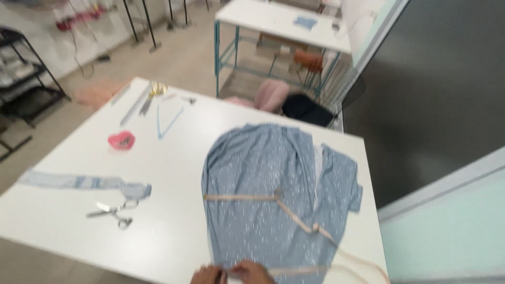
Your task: Measuring and pinning fabric patterns on a workbench in a sewing studio.
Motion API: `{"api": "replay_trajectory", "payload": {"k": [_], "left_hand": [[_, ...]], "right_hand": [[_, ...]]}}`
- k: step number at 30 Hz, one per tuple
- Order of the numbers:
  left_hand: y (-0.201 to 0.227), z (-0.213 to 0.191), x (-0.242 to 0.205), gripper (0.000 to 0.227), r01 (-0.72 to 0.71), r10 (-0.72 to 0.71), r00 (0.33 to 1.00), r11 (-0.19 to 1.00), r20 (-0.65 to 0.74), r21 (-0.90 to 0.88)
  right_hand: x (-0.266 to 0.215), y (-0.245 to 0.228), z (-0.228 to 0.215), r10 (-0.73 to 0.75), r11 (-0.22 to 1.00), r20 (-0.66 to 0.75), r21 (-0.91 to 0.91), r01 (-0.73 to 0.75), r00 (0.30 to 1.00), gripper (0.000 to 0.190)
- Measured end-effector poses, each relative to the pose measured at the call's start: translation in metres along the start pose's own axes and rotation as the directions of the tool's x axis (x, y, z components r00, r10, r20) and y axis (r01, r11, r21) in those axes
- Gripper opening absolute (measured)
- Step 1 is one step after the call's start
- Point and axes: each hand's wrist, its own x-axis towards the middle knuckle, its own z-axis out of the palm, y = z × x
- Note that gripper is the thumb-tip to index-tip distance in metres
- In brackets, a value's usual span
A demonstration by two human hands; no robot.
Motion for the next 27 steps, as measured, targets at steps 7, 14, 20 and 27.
{"api": "replay_trajectory", "payload": {"k": [7,14,20,27], "left_hand": [[0.054,-0.052,0.007,0.012,0.036,-0.036,0.998,0.999,0.058,0.008],[0.055,-0.053,0.008,0.012,0.03,-0.031,0.996,0.999,0.079,0.013],[0.055,-0.052,0.008,0.011,0.032,-0.034,0.997,0.999,0.076,0.024],[0.054,-0.048,0.007,0.011,0.046,-0.048,0.996,0.999,0.075,0.027]], "right_hand": [[-0.047,-0.032,0.005,0.127,0.99,0.084,0.047,-0.131,0.988,0.05],[-0.047,-0.032,0.005,0.102,0.992,0.086,0.067,-0.108,0.991,0.05],[-0.047,-0.033,0.005,0.099,0.992,0.072,0.07,-0.104,0.992,0.053],[-0.046,-0.029,0.006,0.09,0.992,0.078,0.077,-0.096,0.993,0.051]]}}
